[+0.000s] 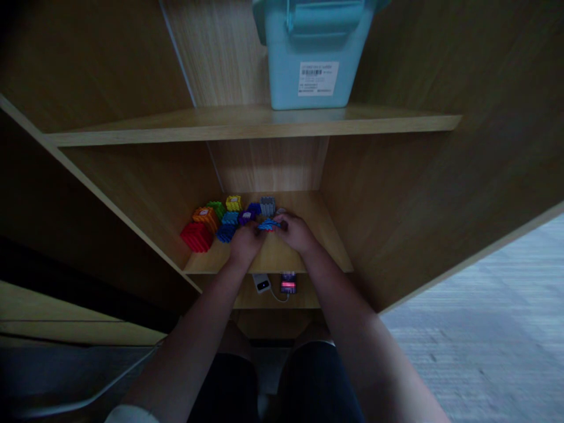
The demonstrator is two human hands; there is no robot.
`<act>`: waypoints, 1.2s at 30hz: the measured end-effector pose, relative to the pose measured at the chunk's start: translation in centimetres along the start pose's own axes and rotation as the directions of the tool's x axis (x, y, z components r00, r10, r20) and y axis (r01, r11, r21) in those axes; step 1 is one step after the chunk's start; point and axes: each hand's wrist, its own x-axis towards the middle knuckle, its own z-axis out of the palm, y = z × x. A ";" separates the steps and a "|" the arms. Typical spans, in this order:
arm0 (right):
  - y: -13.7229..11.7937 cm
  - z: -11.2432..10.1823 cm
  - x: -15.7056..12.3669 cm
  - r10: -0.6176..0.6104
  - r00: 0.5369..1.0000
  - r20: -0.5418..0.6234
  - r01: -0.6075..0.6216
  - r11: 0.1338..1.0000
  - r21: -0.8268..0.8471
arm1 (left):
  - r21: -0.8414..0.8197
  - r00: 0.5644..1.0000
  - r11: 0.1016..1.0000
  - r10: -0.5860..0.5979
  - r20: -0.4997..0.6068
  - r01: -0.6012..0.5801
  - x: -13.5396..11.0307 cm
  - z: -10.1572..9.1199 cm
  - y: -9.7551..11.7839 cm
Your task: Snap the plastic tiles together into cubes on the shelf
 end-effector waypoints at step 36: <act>-1.1 -0.5 0.1 -0.047 0.999 -0.021 0.046 0.998 -0.034 | -0.099 0.995 0.995 -0.020 -0.098 0.010 -0.1 0.4 -0.1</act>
